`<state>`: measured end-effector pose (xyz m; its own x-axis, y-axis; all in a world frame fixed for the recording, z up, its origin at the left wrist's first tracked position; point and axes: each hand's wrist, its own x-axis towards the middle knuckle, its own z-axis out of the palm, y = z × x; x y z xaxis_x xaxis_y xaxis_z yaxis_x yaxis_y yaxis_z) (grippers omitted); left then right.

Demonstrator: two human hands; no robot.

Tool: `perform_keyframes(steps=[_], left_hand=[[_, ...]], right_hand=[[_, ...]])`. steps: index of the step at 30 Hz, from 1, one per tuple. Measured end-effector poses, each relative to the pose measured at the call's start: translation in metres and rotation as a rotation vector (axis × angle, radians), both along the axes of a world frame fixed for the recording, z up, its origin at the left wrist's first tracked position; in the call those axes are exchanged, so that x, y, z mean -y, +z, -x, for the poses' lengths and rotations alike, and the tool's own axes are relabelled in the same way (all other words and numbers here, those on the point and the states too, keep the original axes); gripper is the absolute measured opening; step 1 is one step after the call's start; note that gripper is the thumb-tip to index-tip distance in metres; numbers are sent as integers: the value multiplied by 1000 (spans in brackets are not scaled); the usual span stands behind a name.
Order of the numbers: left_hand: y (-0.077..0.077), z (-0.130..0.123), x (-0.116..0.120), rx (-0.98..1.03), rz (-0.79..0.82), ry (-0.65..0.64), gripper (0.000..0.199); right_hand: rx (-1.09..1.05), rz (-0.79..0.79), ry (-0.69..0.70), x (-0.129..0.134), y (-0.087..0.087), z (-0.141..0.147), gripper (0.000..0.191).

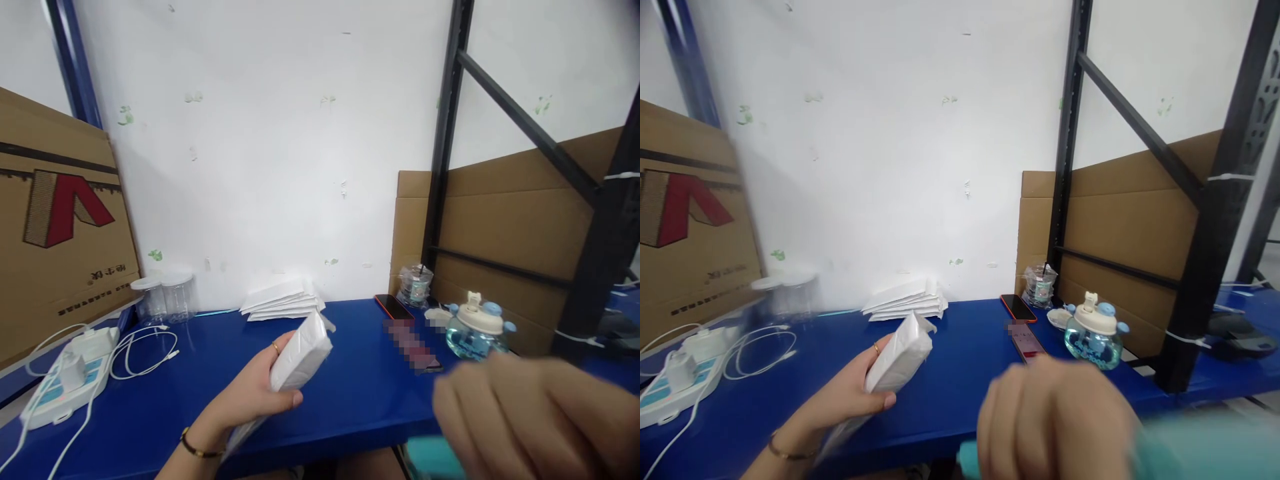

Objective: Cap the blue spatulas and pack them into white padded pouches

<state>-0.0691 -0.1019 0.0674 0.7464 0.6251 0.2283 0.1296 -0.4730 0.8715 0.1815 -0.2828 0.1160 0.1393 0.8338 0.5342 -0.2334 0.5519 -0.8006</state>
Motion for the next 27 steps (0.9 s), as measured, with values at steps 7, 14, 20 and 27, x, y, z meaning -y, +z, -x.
perform_keyframes(steps=[7, 14, 20, 27], left_hand=[[-10, -32, -12, 345, 423, -313, 78], [-8, -53, -25, 371, 403, -344, 78], [-19, -48, -32, 411, 426, -255, 69], [-11, -47, -33, 343, 285, -285, 87]], right_hand=[[-126, -179, 44, -103, 66, 45, 30], [-21, -3, -1, -142, 51, 66, 29], [-62, 94, -113, -153, 41, 66, 26], [-226, 63, -143, -166, 65, 57, 23]])
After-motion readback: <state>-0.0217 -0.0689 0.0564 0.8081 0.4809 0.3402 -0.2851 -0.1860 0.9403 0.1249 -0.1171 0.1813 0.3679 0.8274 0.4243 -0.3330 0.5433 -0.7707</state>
